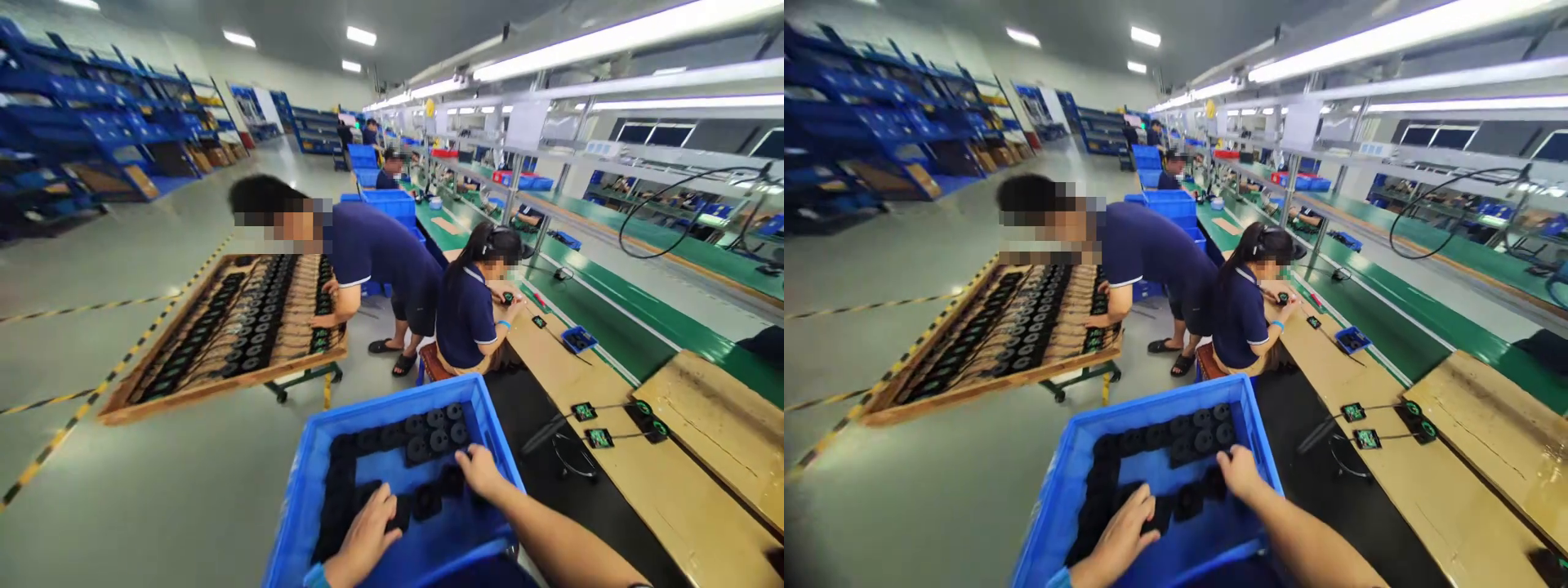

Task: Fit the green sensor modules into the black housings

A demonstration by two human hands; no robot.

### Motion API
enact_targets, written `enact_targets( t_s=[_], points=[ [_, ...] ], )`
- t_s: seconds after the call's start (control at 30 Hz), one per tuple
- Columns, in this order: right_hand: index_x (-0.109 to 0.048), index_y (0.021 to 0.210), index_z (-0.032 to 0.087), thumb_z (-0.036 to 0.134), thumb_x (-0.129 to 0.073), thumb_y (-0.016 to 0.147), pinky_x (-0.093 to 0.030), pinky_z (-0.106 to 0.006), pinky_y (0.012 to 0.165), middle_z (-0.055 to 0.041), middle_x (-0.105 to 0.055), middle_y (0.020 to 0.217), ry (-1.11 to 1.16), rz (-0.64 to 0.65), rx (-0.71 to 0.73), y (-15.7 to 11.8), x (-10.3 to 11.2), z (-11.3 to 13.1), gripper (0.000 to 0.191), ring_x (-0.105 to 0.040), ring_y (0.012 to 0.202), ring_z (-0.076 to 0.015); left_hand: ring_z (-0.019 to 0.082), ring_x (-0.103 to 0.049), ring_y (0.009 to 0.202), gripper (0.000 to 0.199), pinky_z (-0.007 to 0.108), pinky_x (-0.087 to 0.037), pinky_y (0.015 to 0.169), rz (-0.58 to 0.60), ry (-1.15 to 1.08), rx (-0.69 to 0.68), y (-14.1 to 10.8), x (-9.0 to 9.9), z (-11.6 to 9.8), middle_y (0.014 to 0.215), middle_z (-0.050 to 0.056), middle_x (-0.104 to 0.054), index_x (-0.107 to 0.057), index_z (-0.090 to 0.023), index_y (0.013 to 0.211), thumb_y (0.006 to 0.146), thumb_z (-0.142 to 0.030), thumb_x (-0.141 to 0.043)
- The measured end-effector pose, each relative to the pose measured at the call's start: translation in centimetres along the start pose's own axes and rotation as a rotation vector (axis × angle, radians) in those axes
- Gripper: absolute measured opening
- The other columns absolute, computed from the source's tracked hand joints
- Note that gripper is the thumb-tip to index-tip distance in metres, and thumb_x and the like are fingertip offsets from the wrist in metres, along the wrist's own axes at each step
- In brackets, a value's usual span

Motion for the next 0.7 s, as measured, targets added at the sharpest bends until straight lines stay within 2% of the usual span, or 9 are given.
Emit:
enact_targets(
  t_s=[0.07, 0.13, 0.2, 0.33, 0.4, 0.5, 0.6, 0.7],
  points=[
    [-0.059, 0.098, 0.013, 0.036, -0.040, 0.099, -0.056, -0.035, 0.071, -0.0103, -0.067, 0.077, 0.167, 0.017, -0.088, 1.0, 0.4, -1.0, 0.030, -0.069, 0.074, -0.0220, 0.025, -0.058, 0.100, 0.024, 0.038, -0.050, 0.090, -0.033, 0.007, 0.023, -0.4, 1.0, -0.7, 0.108, 0.006, -0.055, -0.057, -0.022, 0.087, 0.081, -0.039, -0.073],
    [-0.055, 0.109, 0.012, 0.035, -0.038, 0.099, -0.056, -0.030, 0.061, -0.0080, -0.066, 0.077, 0.319, 0.053, -0.151, 1.9, 0.1, -1.7, 0.029, -0.068, 0.065, -0.0184, 0.023, -0.056, 0.101, 0.021, 0.035, -0.048, 0.092, -0.016, 0.024, 0.011, -0.6, 1.4, -1.2, 0.107, 0.005, -0.053, -0.056, -0.020, 0.087, 0.083, -0.033, -0.072],
    [-0.052, 0.117, 0.012, 0.030, -0.043, 0.096, -0.056, -0.029, 0.061, -0.0085, -0.067, 0.085, 0.443, 0.078, -0.188, 2.6, -0.2, -2.1, 0.029, -0.070, 0.066, -0.0170, 0.023, -0.055, 0.103, 0.018, 0.036, -0.046, 0.094, 0.017, 0.018, 0.002, -0.7, 1.2, -1.1, 0.106, 0.005, -0.053, -0.056, -0.020, 0.087, 0.085, -0.031, -0.069],
    [-0.049, 0.127, 0.014, 0.021, -0.053, 0.085, -0.060, -0.033, 0.069, -0.0095, -0.068, 0.096, 0.610, 0.101, -0.211, 3.1, 0.0, -1.9, 0.043, -0.073, 0.076, -0.0191, 0.024, -0.053, 0.105, 0.010, 0.037, -0.043, 0.097, 0.050, -0.037, -0.013, -0.9, 0.4, -0.8, 0.110, 0.007, -0.053, -0.057, -0.019, 0.089, 0.087, -0.026, -0.065],
    [-0.053, 0.123, 0.016, 0.023, -0.055, 0.083, -0.060, -0.035, 0.073, -0.0106, -0.069, 0.100, 0.657, 0.132, -0.195, 3.4, 0.4, -1.4, 0.041, -0.073, 0.086, -0.0209, 0.024, -0.052, 0.105, 0.009, 0.038, -0.043, 0.097, 0.049, -0.067, -0.026, -0.8, 0.2, -0.9, 0.112, 0.007, -0.052, -0.058, -0.019, 0.090, 0.086, -0.023, -0.065],
    [-0.058, 0.109, 0.018, 0.038, -0.056, 0.087, -0.060, -0.033, 0.073, -0.0118, -0.070, 0.106, 0.662, 0.169, -0.144, 4.3, 1.0, -0.1, 0.030, -0.072, 0.096, -0.0222, 0.024, -0.052, 0.102, 0.010, 0.035, -0.043, 0.094, 0.026, -0.119, -0.032, -0.5, 0.5, -1.0, 0.109, 0.007, -0.053, -0.057, -0.020, 0.087, 0.084, -0.022, -0.067],
    [-0.057, 0.095, 0.018, 0.056, -0.055, 0.088, -0.057, -0.029, 0.065, -0.0124, -0.071, 0.102, 0.563, 0.163, -0.093, 5.5, 1.2, 1.3, 0.039, -0.071, 0.092, -0.0222, 0.022, -0.052, 0.097, 0.019, 0.032, -0.043, 0.088, -0.019, -0.170, -0.012, -0.6, 1.3, -0.9, 0.103, 0.006, -0.053, -0.057, -0.019, 0.080, 0.080, -0.029, -0.074],
    [-0.058, 0.089, 0.018, 0.054, -0.059, 0.086, -0.055, -0.029, 0.065, -0.0098, -0.070, 0.091, 0.362, 0.148, -0.044, 6.6, 1.0, 2.3, 0.036, -0.070, 0.085, -0.0216, 0.020, -0.053, 0.090, 0.033, 0.030, -0.042, 0.083, -0.098, -0.212, 0.045, -1.2, 2.7, -0.1, 0.099, 0.004, -0.053, -0.055, -0.018, 0.075, 0.078, -0.043, -0.077]
  ],
)
Point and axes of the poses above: each hand's wrist, its own y-axis towards the middle knuckle, its own x-axis out of the back of the hand, z = x × y, the point moved 5 cm from there along y, towards the middle knuckle
